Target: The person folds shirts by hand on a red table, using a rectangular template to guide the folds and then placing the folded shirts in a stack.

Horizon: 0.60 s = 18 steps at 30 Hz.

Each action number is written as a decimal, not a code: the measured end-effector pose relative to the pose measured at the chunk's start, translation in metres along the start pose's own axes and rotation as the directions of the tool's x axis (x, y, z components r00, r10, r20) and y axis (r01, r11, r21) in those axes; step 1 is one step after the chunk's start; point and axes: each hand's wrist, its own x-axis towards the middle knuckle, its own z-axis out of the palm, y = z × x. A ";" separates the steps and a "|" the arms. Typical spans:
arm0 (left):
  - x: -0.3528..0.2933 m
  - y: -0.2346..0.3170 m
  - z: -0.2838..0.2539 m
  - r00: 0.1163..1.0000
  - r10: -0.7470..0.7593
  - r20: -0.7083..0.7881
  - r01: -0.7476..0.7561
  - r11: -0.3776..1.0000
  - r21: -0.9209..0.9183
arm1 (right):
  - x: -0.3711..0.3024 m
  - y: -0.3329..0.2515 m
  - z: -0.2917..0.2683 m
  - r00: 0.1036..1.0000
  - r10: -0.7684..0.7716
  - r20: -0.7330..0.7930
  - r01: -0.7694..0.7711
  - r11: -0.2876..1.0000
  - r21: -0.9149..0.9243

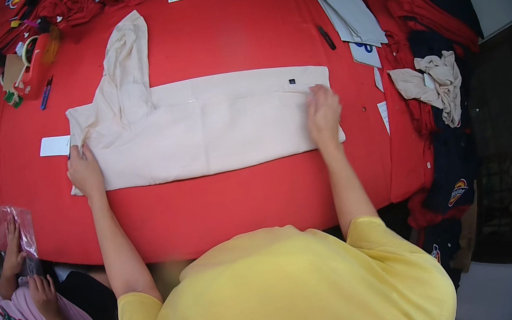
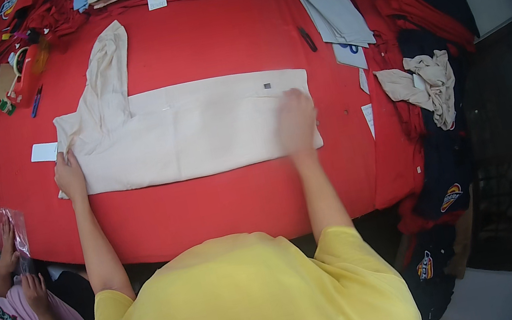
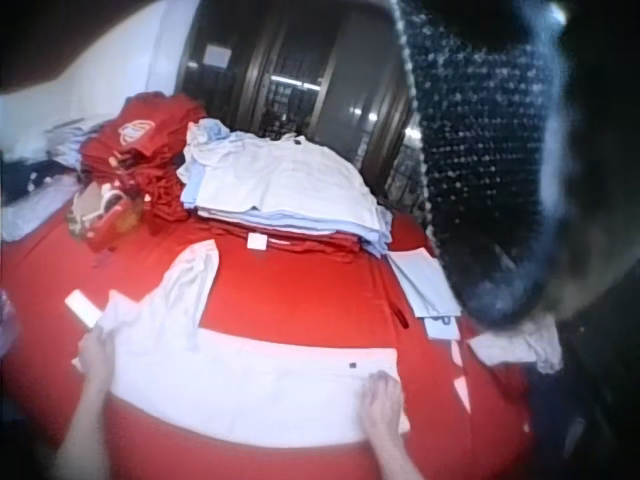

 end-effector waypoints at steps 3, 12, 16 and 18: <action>0.003 0.008 -0.003 0.998 -0.048 0.038 0.047 0.998 0.031 | -0.022 0.012 0.017 0.999 0.014 0.032 -0.009 0.991 -0.135; 0.001 0.004 0.004 0.998 -0.061 -0.007 0.062 0.996 0.065 | -0.019 0.027 0.017 0.987 0.030 0.157 0.002 0.980 -0.198; 0.005 0.005 -0.011 0.983 -0.149 0.105 0.159 0.982 -0.098 | -0.006 -0.016 -0.010 0.938 0.218 0.269 -0.133 0.944 -0.301; 0.011 0.004 -0.015 0.968 -0.179 0.174 0.207 0.965 -0.159 | 0.004 -0.048 -0.001 0.988 -0.067 0.136 0.081 0.992 -0.095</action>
